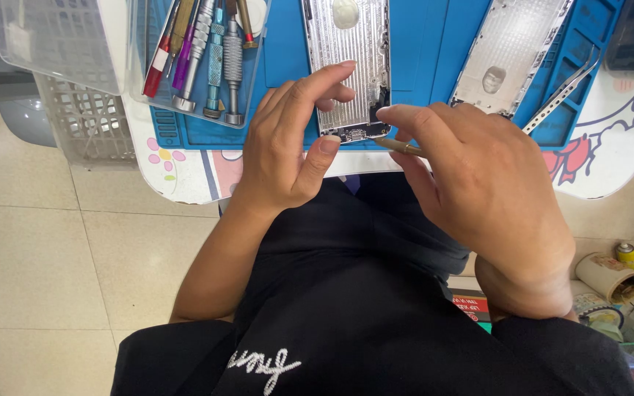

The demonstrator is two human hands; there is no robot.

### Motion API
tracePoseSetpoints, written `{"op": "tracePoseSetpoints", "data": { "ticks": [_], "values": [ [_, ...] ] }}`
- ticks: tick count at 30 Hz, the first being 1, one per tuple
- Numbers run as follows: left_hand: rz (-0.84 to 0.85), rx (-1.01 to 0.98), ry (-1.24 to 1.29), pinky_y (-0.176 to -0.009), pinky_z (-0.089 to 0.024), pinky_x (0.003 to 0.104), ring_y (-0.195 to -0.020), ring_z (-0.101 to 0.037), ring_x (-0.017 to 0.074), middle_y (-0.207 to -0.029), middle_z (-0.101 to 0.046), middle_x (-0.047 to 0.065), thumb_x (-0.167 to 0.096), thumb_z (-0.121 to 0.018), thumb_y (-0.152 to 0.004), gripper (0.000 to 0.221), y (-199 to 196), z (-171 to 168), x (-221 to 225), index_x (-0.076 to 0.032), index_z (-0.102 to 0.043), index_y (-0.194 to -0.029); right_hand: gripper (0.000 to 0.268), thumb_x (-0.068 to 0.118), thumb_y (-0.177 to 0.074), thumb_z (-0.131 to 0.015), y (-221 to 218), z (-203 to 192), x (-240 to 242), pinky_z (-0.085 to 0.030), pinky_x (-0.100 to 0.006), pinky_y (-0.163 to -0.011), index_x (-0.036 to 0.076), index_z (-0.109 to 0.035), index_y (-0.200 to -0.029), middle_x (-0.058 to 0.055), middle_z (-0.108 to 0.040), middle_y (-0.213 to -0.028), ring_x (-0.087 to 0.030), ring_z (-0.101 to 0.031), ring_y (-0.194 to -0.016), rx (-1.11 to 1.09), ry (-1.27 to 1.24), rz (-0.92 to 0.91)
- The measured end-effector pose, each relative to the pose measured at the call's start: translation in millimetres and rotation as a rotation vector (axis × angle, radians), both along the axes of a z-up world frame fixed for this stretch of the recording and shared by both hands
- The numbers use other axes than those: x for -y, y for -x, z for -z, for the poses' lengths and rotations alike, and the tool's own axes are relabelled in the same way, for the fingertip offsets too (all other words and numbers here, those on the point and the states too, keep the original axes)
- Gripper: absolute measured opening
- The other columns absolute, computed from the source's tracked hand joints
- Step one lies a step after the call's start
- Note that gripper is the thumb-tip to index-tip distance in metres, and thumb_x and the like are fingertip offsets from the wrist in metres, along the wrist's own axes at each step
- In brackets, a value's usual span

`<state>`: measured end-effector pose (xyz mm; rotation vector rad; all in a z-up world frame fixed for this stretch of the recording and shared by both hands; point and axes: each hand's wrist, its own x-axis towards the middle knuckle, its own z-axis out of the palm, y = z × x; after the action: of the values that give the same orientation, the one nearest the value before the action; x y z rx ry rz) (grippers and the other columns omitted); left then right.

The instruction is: The recorder uses a screwdriver and tweezers to remove or install internal components within a mobile phone frame at a repair station.

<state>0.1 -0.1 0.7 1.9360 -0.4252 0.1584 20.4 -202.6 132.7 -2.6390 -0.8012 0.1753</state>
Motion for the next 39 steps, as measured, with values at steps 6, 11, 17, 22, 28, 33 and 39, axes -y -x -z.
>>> {"op": "tracePoseSetpoints", "data": {
  "ticks": [6,11,17,22,28,33,39],
  "values": [
    [-0.007,0.006,-0.006,-0.097,-0.052,0.030,-0.102,-0.072,0.0150,-0.119,-0.074,0.002,-0.055,-0.038,-0.117,0.054,0,0,0,-0.012,-0.052,-0.145,0.039,0.015,-0.088,-0.081,-2,2,1,-0.048,-0.041,-0.063,0.007,-0.064,-0.122,-0.007,-0.065,-0.085,-0.027,-0.064,-0.076,0.000,0.030,0.006],
    [-0.008,0.011,0.006,-0.093,-0.053,0.029,-0.100,-0.072,0.0153,-0.117,-0.075,0.003,-0.051,-0.041,-0.116,0.051,-1,0,1,-0.012,-0.054,-0.146,0.041,0.011,-0.091,-0.079,1,3,0,-0.049,-0.040,-0.069,0.006,-0.060,-0.127,-0.006,-0.068,-0.095,-0.027,-0.066,-0.086,-0.042,-0.022,0.026],
    [-0.010,0.020,0.001,-0.094,-0.053,0.030,-0.101,-0.072,0.0152,-0.117,-0.075,0.003,-0.049,-0.044,-0.116,0.050,-1,1,1,-0.012,-0.055,-0.148,0.043,0.011,-0.089,-0.080,0,4,-2,-0.050,-0.041,-0.070,0.006,-0.059,-0.126,-0.007,-0.070,-0.096,-0.027,-0.067,-0.087,-0.034,-0.008,0.029],
    [-0.002,0.022,0.005,-0.095,-0.053,0.030,-0.101,-0.072,0.0150,-0.117,-0.075,0.003,-0.048,-0.045,-0.116,0.047,-1,1,0,-0.011,-0.054,-0.144,0.046,0.008,-0.085,-0.079,-4,1,-7,-0.050,-0.040,-0.068,0.004,-0.058,-0.126,-0.008,-0.069,-0.096,-0.027,-0.067,-0.086,-0.031,-0.051,0.024],
    [-0.017,0.016,-0.009,-0.091,-0.052,0.029,-0.099,-0.072,0.0152,-0.116,-0.075,0.003,-0.048,-0.046,-0.114,0.049,-1,-2,0,-0.013,-0.055,-0.147,0.041,0.011,-0.090,-0.082,1,6,-1,-0.050,-0.041,-0.070,0.007,-0.061,-0.124,-0.006,-0.069,-0.096,-0.026,-0.067,-0.087,-0.024,0.001,0.038],
    [0.000,0.023,0.003,-0.094,-0.053,0.030,-0.100,-0.072,0.0155,-0.117,-0.075,0.003,-0.046,-0.046,-0.116,0.045,-1,0,0,-0.011,-0.054,-0.143,0.044,0.011,-0.085,-0.083,-1,4,-5,-0.051,-0.041,-0.071,0.006,-0.061,-0.123,-0.007,-0.069,-0.099,-0.028,-0.066,-0.088,-0.034,-0.044,0.025],
    [-0.004,0.017,0.011,-0.094,-0.053,0.030,-0.100,-0.072,0.0153,-0.117,-0.075,0.003,-0.046,-0.046,-0.116,0.046,0,1,1,-0.013,-0.055,-0.147,0.042,0.006,-0.084,-0.081,-2,3,-7,-0.051,-0.041,-0.070,0.006,-0.061,-0.121,-0.007,-0.069,-0.099,-0.028,-0.067,-0.087,-0.021,-0.059,0.035]
  ]
}}
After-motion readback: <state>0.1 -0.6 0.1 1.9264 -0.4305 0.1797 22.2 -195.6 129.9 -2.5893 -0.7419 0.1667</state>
